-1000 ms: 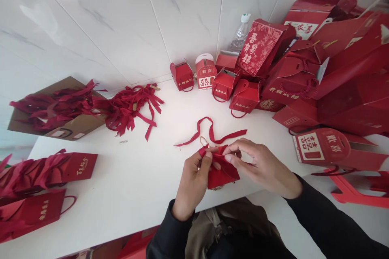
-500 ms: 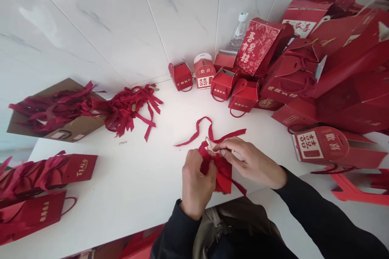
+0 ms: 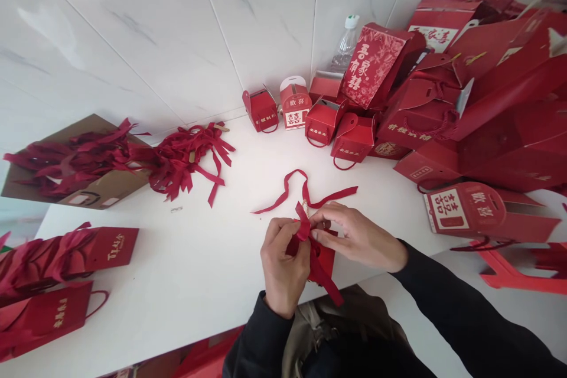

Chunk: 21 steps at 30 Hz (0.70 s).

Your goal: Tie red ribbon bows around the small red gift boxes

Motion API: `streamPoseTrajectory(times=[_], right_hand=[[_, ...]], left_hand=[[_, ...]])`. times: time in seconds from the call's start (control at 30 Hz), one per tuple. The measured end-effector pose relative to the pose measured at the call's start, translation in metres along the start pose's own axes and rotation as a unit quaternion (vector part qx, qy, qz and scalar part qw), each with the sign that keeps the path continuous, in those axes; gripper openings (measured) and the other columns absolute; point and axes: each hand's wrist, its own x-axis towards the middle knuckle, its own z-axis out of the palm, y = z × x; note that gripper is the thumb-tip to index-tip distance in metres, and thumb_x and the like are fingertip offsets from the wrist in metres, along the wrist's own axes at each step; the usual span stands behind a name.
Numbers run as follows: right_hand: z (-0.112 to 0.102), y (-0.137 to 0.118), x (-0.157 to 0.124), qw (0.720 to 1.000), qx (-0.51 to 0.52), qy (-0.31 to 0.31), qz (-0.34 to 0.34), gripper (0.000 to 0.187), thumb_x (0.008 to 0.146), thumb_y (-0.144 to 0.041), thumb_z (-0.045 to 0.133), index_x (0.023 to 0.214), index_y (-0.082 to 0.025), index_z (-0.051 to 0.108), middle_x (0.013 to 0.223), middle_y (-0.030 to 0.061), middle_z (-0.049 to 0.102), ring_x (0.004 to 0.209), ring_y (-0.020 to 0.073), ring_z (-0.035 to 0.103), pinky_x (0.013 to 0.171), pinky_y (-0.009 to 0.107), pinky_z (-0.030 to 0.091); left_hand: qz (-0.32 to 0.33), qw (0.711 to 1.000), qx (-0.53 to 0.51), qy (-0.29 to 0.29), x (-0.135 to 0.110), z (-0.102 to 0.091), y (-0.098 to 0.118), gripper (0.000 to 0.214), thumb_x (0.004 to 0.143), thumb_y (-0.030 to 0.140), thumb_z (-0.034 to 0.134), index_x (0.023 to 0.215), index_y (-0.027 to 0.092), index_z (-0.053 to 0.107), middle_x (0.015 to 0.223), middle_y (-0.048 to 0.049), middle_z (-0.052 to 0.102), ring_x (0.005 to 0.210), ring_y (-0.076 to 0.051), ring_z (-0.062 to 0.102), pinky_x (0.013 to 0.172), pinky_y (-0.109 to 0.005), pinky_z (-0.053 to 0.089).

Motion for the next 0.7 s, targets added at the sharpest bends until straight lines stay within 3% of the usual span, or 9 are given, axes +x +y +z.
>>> streamPoseTrajectory(times=[0.2, 0.33, 0.47, 0.57, 0.7], right_hand=[[0.01, 0.004, -0.003, 0.997, -0.036, 0.056, -0.042, 0.008, 0.095, -0.015, 0.06, 0.096, -0.022, 0.064, 0.094, 0.0034, 0.072, 0.088, 0.0217, 0.065, 0.086, 0.038, 0.049], [0.014, 0.002, -0.006, 0.995, -0.056, 0.061, -0.063, 0.012, 0.097, -0.012, 0.055, 0.09, -0.022, 0.059, 0.088, 0.0017, 0.069, 0.086, 0.0213, 0.062, 0.088, 0.041, 0.045], [0.011, 0.0, -0.01, 0.992, -0.092, 0.067, -0.052, 0.012, 0.099, -0.014, 0.048, 0.091, -0.021, 0.054, 0.089, 0.0041, 0.065, 0.088, 0.0233, 0.059, 0.085, 0.043, 0.045], [0.006, 0.005, -0.015, 0.984, -0.147, 0.085, -0.048, 0.013, 0.1, -0.016, 0.042, 0.091, -0.022, 0.05, 0.089, 0.0055, 0.062, 0.086, 0.0243, 0.056, 0.081, 0.043, 0.044], [0.001, 0.016, -0.028, 0.973, -0.196, 0.122, -0.025, 0.012, 0.101, -0.021, 0.039, 0.093, -0.023, 0.048, 0.09, 0.0064, 0.062, 0.084, 0.0256, 0.056, 0.078, 0.044, 0.043]], left_hand=[[-0.061, 0.997, -0.052, -0.017, -0.001, -0.002, 0.001, 0.016, 0.086, 0.012, 0.061, 0.081, 0.022, 0.073, 0.084, -0.0016, 0.062, 0.079, -0.015, 0.06, 0.069, -0.026, 0.049], [-0.094, 0.988, -0.109, -0.056, -0.004, -0.007, 0.002, 0.018, 0.086, 0.014, 0.064, 0.093, 0.025, 0.077, 0.091, -0.0021, 0.064, 0.088, -0.017, 0.062, 0.078, -0.028, 0.05], [-0.119, 0.975, -0.167, -0.086, -0.01, -0.013, 0.001, 0.015, 0.092, 0.028, 0.065, 0.1, 0.026, 0.077, 0.105, -0.0049, 0.066, 0.102, -0.02, 0.063, 0.089, -0.031, 0.05], [-0.149, 0.974, -0.162, -0.06, -0.018, -0.016, -0.002, 0.025, 0.096, 0.038, 0.058, 0.089, 0.023, 0.077, 0.109, -0.0067, 0.065, 0.109, -0.022, 0.06, 0.091, -0.032, 0.049], [-0.193, 0.971, -0.141, -0.027, -0.033, -0.017, -0.008, 0.039, 0.099, 0.042, 0.051, 0.071, 0.02, 0.066, 0.102, -0.0058, 0.066, 0.097, -0.02, 0.06, 0.081, -0.03, 0.048]])
